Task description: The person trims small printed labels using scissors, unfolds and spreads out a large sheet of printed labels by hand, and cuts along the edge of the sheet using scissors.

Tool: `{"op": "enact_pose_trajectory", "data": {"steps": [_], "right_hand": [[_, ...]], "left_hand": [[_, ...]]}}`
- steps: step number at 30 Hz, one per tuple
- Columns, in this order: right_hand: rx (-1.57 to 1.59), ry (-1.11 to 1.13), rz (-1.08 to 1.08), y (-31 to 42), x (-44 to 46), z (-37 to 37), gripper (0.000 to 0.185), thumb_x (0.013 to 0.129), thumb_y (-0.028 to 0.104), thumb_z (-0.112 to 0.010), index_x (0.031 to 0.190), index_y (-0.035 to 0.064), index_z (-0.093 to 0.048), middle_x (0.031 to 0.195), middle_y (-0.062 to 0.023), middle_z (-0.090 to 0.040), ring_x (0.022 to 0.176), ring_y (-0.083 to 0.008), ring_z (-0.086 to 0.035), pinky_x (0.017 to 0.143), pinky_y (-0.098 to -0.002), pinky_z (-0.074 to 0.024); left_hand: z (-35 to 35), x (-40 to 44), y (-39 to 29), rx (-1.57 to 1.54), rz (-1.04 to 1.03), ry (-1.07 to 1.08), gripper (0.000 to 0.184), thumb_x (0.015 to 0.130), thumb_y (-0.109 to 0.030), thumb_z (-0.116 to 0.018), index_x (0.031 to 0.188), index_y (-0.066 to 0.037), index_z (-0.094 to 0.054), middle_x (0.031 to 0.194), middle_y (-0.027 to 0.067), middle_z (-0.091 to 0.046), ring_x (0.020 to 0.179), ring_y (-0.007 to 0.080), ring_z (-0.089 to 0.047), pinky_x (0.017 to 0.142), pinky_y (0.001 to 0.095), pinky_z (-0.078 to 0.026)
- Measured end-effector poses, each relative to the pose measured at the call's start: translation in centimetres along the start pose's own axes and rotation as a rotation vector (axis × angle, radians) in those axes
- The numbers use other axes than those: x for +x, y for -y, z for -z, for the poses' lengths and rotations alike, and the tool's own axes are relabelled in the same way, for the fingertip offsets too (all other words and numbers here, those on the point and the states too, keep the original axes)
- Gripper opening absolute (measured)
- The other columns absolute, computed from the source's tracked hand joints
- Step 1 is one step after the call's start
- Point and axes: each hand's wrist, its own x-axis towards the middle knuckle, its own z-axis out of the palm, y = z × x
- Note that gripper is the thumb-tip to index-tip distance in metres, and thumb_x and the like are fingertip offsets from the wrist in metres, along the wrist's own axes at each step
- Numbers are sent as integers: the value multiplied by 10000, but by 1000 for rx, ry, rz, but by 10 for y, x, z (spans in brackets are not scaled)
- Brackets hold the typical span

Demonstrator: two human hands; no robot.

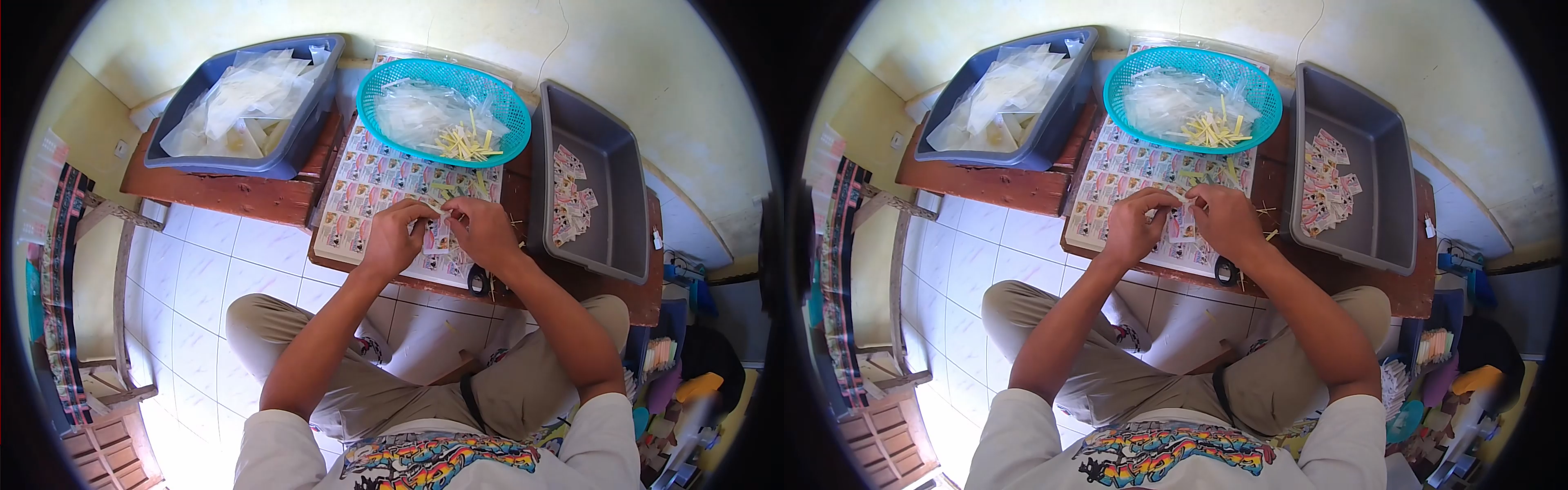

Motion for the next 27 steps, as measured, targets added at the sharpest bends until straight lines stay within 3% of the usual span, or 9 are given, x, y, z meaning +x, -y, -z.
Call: {"op": "enact_pose_trajectory", "data": {"steps": [4,9,15,18,20,23,27], "right_hand": [[113,-28,24,-2,-1,0,174,906,73,-755,1067,9,-747,877,-176,-774,802,-334,-770,740,-413,-600],[215,-80,-103,6,-4,10,158,925,105,-757,1040,-4,-764,864,-162,-793,785,-221,-792,737,-336,-610],[427,-114,-344,13,-10,22,171,939,120,-756,1031,-24,-767,850,-102,-807,785,-147,-788,701,-288,-607],[630,-108,-427,13,-14,28,184,955,128,-751,1064,-21,-757,868,-85,-807,789,-136,-782,669,-266,-593],[695,-113,-421,13,-18,32,188,963,127,-746,1079,-22,-750,878,-87,-807,790,-132,-779,656,-260,-585],[759,-124,-413,15,-23,36,190,974,124,-739,1092,-25,-737,903,-92,-804,798,-127,-775,644,-256,-576],[834,-127,-395,13,-29,40,187,980,121,-737,1089,-30,-726,931,-93,-799,836,-129,-777,653,-260,-577]], "left_hand": [[2,4,-2,-56,-13,-35,218,868,79,-718,1018,-60,-792,1031,92,-788,895,267,-774,780,362,-605],[5,11,-15,-85,19,-50,239,876,47,-755,1092,-52,-780,1057,128,-778,915,282,-770,799,359,-607],[6,17,-37,30,-154,-155,444,826,-77,-870,1241,-25,-718,1165,148,-751,999,289,-751,827,380,-609],[9,20,-50,136,-182,-108,512,794,-116,-893,1264,-33,-707,1196,148,-740,1054,309,-733,880,411,-592],[14,25,-57,261,-341,-94,540,767,-129,-894,1268,-52,-708,1208,140,-739,1115,325,-707,952,442,-557],[15,30,-64,268,-346,-37,555,744,-143,-893,1263,-58,-715,1209,138,-742,1144,330,-690,997,458,-528],[19,39,-72,311,-417,4,537,760,-151,-882,1260,-43,-717,1208,126,-747,1140,314,-690,992,448,-532]]}}
